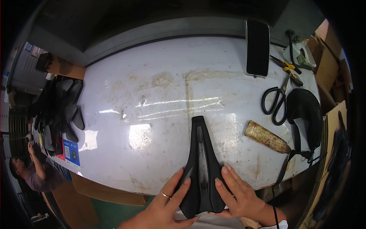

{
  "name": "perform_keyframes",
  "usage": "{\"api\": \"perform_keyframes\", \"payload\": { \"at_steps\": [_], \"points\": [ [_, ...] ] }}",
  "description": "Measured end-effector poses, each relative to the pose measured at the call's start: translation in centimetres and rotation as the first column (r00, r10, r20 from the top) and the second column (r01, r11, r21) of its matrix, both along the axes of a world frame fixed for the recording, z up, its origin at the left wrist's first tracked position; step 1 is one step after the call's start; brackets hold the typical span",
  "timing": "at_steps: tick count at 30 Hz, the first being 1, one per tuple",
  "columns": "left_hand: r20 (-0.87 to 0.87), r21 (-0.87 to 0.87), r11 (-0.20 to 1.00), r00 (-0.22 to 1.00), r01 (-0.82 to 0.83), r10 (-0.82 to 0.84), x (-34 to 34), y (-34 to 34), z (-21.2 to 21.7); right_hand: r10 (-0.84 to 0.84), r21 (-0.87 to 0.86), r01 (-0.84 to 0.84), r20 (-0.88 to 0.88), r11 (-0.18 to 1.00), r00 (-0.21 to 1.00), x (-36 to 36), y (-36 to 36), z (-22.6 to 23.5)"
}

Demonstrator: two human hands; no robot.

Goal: The person is assembling and finishing components of bicycle saddles at a manufacturing workbench.

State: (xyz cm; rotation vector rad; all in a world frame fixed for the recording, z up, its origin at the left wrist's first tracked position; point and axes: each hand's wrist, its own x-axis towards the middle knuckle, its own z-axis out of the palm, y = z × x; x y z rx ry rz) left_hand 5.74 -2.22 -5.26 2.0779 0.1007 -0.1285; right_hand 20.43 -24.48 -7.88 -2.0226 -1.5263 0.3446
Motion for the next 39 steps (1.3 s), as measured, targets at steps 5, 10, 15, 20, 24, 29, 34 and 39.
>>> {"api": "perform_keyframes", "payload": {
  "at_steps": [5, 10, 15, 20, 24, 29, 34, 39],
  "points": [
    [0.074, 0.184, 0.982, 0.996, 0.039, -0.054, -0.2, -0.7, -1.0, 0.000, -0.001, 0.000, 0.003, 1.000, 1.000, 0.0, -0.1, -0.1],
    [0.093, 0.370, 0.923, 0.984, 0.107, -0.151, -0.3, -0.6, -1.6, 0.004, -0.015, -0.003, 0.021, 1.000, 1.000, 0.0, -0.2, -0.3],
    [0.095, 0.463, 0.873, 0.971, 0.152, -0.220, -0.3, -0.3, -1.8, 0.005, -0.042, -0.003, 0.027, 0.999, 1.000, -0.4, 0.1, 0.2],
    [0.087, 0.438, 0.884, 0.972, 0.160, -0.219, 1.0, -0.1, -0.6, -0.034, -0.045, 0.035, 0.025, 0.998, 0.999, -0.4, 0.1, 0.6],
    [0.194, 0.219, 0.975, 0.981, -0.032, -0.011, -0.3, 0.0, -2.2, -0.055, 0.066, 0.053, 0.031, 0.996, 0.998, -0.7, 0.2, -0.2],
    [-0.460, -0.727, 0.395, 0.826, -0.561, 0.326, -1.4, 1.3, -1.8, 0.075, 0.106, -0.067, -0.080, 0.992, 0.994, -1.3, -2.3, 0.8],
    [-0.563, -0.718, 0.434, 0.821, -0.544, 0.098, -0.7, 2.6, -1.8, 0.248, 0.170, -0.215, -0.204, 0.962, 0.947, -2.7, -2.8, 2.5],
    [-0.340, -0.837, 0.365, 0.909, -0.409, 0.240, -1.9, 0.8, -2.4, 0.292, 0.162, -0.262, -0.204, 0.951, 0.934, -2.7, -2.6, 3.7]
  ]
}}
